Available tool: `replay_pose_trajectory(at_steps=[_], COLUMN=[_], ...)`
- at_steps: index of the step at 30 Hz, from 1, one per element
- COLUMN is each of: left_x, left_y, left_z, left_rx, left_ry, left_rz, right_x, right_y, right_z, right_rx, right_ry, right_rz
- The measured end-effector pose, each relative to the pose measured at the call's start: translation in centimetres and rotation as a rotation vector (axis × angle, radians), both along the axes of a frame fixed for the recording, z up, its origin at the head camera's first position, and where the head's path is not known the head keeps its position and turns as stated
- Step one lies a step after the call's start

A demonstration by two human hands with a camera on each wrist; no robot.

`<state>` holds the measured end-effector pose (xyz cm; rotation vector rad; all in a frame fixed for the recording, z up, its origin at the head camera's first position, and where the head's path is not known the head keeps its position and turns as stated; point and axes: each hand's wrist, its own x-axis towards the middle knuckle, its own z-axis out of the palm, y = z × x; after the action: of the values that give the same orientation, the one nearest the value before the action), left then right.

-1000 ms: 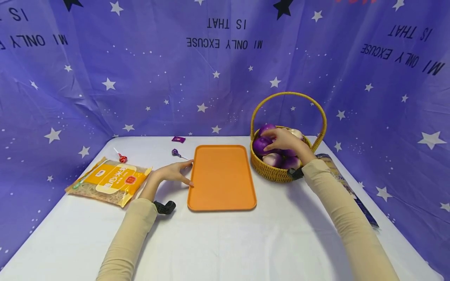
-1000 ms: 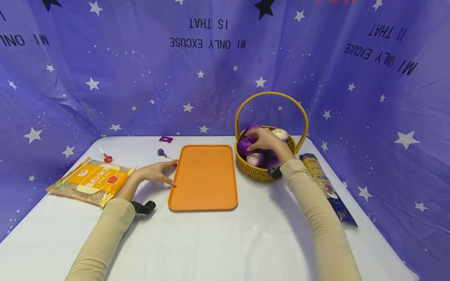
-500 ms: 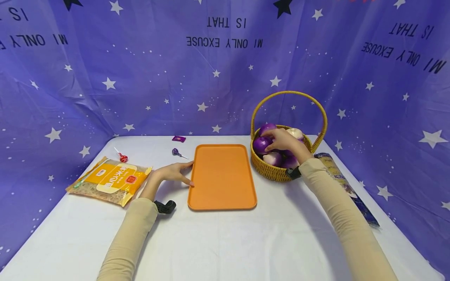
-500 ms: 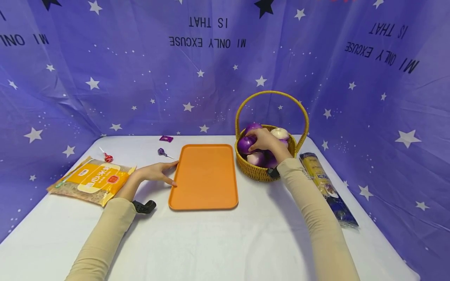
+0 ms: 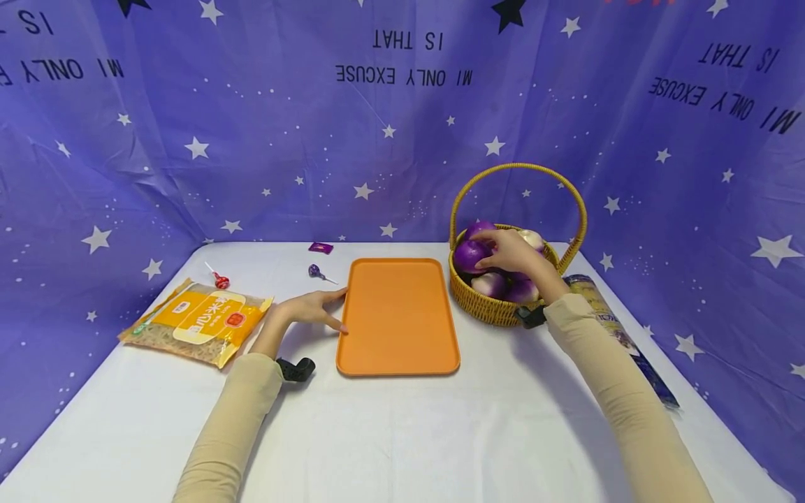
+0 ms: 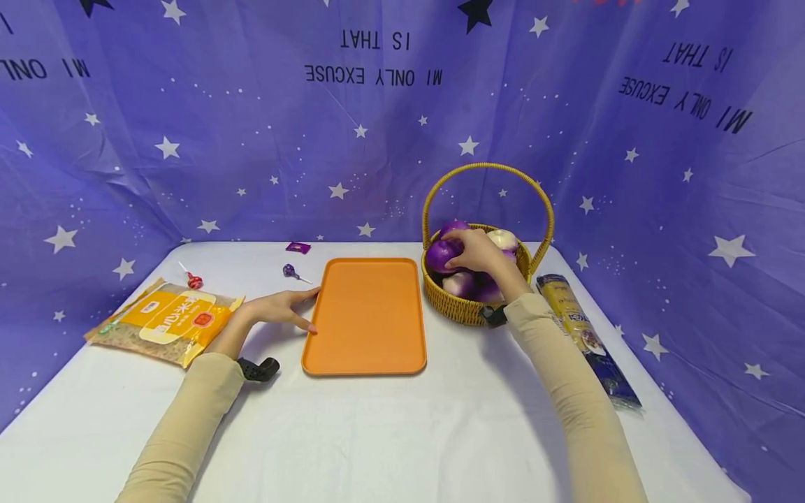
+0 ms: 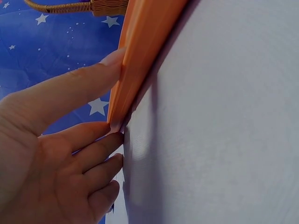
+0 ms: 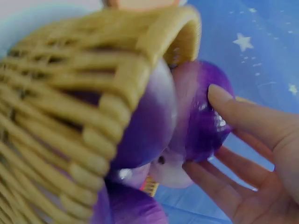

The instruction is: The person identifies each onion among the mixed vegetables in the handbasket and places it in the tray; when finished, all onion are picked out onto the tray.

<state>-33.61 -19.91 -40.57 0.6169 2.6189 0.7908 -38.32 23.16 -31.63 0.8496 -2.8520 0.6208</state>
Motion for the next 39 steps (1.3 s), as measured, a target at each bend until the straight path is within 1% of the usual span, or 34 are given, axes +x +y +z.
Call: replay_pose_trajectory(at_steps=[5, 9, 13, 17, 22, 24, 27, 30, 34, 36, 39], left_x=[0.0, 0.1, 0.1, 0.1, 0.1, 0.1, 0.2, 0.2, 0.1, 0.1, 0.1], left_y=[0.0, 0.0, 0.0, 0.0, 0.1, 0.1, 0.1, 0.1, 0.1, 0.1, 0.1], left_z=[0.1, 0.1, 0.0, -0.1, 0.0, 0.0, 0.0, 0.0, 0.0, 0.0, -0.1], left_rx=[0.004, 0.004, 0.003, -0.002, -0.007, -0.005, -0.001, 0.002, 0.008, 0.011, 0.015], left_ry=[-0.002, -0.005, -0.002, -0.004, -0.006, -0.003, 0.000, 0.001, 0.001, -0.002, -0.007], left_rz=[0.001, 0.006, 0.010, 0.013, 0.017, 0.016, 0.014, 0.010, 0.009, 0.011, 0.015], right_x=[1.5, 2.8, 3.9, 4.6, 5.2, 5.1, 4.5, 3.6, 2.0, 1.3, 0.3], right_y=[-0.3, -1.1, -2.4, -4.1, -6.3, -7.2, -8.7, -9.9, -11.6, -12.5, -13.8], right_z=[0.2, 0.5, 0.7, 0.7, 0.3, 0.0, -0.8, -1.8, -3.3, -3.9, -4.6], right_rx=[-0.067, -0.160, -0.249, -0.288, -0.303, -0.286, -0.272, -0.261, -0.256, -0.248, -0.212], right_ry=[0.046, 0.081, 0.097, 0.089, 0.071, 0.072, 0.066, 0.072, 0.054, 0.032, -0.006], right_rz=[-0.048, -0.061, -0.021, 0.030, 0.060, 0.063, 0.080, 0.115, 0.155, 0.157, 0.135])
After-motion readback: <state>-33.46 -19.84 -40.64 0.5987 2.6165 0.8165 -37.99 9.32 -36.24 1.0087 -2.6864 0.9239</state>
